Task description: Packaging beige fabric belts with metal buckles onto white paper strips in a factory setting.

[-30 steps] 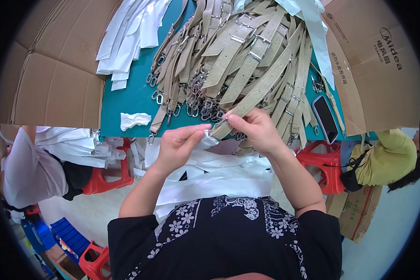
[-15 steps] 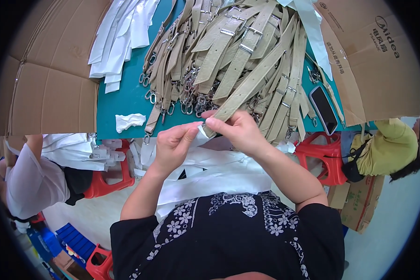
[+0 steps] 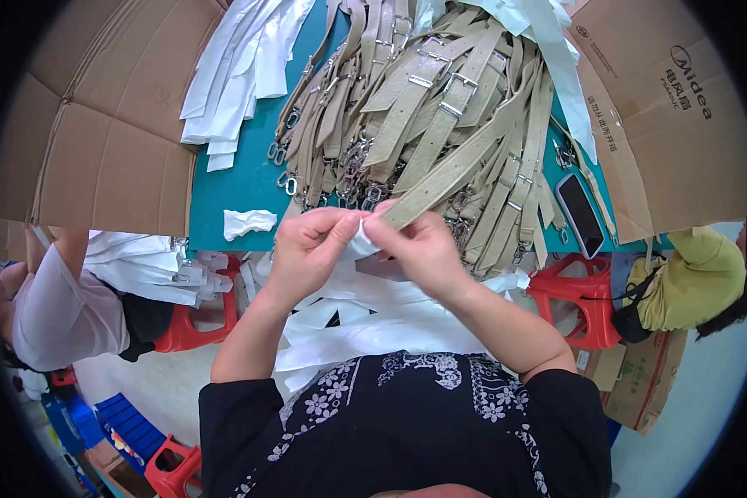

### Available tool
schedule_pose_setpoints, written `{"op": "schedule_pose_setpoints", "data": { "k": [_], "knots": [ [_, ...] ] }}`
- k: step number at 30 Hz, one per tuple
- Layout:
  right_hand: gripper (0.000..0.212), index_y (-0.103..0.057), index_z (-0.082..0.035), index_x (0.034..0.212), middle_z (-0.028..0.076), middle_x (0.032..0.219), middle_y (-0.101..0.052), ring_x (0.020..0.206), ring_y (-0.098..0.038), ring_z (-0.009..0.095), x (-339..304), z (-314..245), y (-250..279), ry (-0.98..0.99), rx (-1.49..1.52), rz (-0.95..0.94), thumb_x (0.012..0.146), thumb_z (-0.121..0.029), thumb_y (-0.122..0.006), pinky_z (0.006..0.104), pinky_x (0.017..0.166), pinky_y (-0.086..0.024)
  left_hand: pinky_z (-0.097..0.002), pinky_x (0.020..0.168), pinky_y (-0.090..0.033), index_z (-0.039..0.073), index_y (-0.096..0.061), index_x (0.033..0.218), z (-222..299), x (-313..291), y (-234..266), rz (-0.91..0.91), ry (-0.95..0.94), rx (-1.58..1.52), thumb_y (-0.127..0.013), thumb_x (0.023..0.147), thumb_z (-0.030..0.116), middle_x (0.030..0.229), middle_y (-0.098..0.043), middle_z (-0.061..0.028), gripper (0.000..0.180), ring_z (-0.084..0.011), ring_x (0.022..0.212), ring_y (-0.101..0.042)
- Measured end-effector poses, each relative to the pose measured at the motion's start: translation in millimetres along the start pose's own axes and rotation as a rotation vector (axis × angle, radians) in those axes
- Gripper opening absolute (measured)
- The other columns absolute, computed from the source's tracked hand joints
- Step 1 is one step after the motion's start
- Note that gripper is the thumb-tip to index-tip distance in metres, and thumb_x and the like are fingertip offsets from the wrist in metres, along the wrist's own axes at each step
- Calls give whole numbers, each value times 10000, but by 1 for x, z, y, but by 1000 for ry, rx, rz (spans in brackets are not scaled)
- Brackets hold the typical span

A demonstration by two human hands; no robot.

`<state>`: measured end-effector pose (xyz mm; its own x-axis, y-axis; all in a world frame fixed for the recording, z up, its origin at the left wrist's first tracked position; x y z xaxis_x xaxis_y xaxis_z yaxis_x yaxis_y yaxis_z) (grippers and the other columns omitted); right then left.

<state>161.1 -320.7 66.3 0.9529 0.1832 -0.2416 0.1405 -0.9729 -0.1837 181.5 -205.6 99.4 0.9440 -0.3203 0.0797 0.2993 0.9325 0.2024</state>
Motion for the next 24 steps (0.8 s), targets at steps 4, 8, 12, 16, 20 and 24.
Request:
{"op": "schedule_pose_setpoints", "data": {
  "k": [4, 8, 12, 16, 20, 24],
  "knots": [
    [262, -586, -57, 929, 18, 831, -588, 729, -566, 97, 8, -24, 50, 74, 162, 287, 887, -304, -510, 223, 615, -465, -243, 657, -429, -10, -652, 886, 13, 2, 6, -12, -133, 101, -549, 865, 151, 849, -648, -77, 193, -118, 741, -563],
    [170, -612, -63, 878, -8, 760, -589, 622, -512, 60, 10, -30, 35, 101, 75, 193, 822, -223, -622, 195, 536, -420, -234, 650, -426, -20, -649, 873, 11, 3, 5, -22, -125, 58, -549, 865, 146, 849, -646, -82, 194, -119, 735, -562],
    [127, -633, -58, 834, -14, 738, -584, 590, -488, 50, 9, -29, 28, 131, 101, 219, 811, -183, -636, 191, 510, -398, -235, 590, -419, -10, -655, 856, 8, -1, 14, 66, -157, -46, -554, 861, 140, 750, -632, -59, 181, -102, 657, -543],
    [104, -634, -38, 833, 3, 736, -603, 579, -485, 38, 5, -80, 21, 470, -21, 262, 808, -139, -640, 187, 525, -395, -221, 572, -404, -7, -651, 866, 4, 1, 24, 104, -92, -41, -554, 865, 136, 727, -605, -27, 172, -79, 638, -506],
    [118, -650, -9, 864, 1, 770, -621, 680, -536, 46, 13, -55, -18, 431, -202, 132, 796, -105, -652, 196, 605, -437, -204, 563, -393, -13, -641, 839, 11, 1, 41, 232, -174, -54, -562, 862, 138, 728, -607, -30, 172, -74, 632, -502],
    [235, -647, -21, 942, 19, 786, -623, 684, -544, 61, 19, -41, -18, 268, -18, 51, 842, -228, -597, 200, 591, -432, -196, 546, -378, -15, -637, 834, -8, -4, 49, 242, -158, 8, -549, 874, 152, 723, -600, -19, 193, -62, 621, -485]
  ]
}}
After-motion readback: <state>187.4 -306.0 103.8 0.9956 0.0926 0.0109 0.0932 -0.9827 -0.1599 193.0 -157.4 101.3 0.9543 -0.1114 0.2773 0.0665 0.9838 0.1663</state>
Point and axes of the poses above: each hand's wrist, its own x-axis towards the middle knuckle, its own y-axis out of the back of the hand, z = x × y, the point moved 10 cm from there along x, towards the middle knuckle
